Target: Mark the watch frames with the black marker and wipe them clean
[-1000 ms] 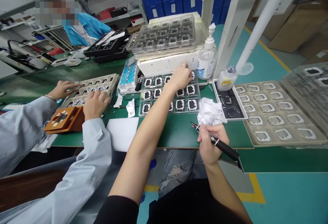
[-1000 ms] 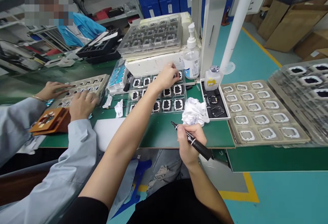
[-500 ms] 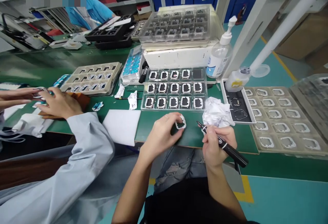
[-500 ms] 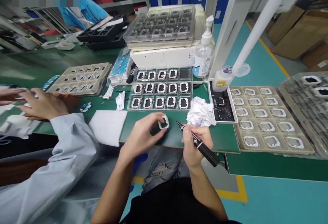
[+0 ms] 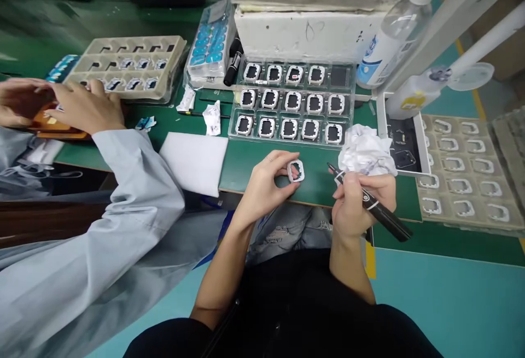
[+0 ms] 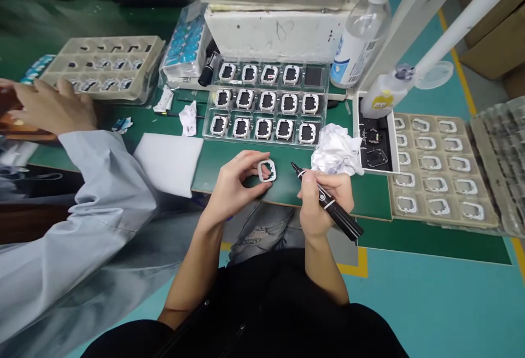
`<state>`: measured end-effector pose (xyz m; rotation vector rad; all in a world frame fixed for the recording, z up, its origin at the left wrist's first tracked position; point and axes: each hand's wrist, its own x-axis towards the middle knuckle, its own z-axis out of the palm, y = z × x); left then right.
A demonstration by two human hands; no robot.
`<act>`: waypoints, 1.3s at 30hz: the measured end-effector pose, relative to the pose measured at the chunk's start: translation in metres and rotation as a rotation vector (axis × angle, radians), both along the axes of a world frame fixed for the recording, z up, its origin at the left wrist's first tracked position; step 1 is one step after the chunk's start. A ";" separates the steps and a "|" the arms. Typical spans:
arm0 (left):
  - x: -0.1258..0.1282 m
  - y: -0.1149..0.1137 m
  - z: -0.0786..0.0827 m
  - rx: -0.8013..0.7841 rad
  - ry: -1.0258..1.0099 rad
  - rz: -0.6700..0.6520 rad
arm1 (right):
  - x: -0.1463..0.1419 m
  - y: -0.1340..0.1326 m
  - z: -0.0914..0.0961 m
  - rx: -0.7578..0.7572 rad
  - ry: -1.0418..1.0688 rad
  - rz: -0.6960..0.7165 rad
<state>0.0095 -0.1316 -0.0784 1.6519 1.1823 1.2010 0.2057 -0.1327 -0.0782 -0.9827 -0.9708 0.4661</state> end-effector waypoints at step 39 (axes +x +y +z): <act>-0.001 -0.010 0.007 -0.081 -0.175 0.039 | -0.032 -0.003 0.001 0.041 -0.286 0.228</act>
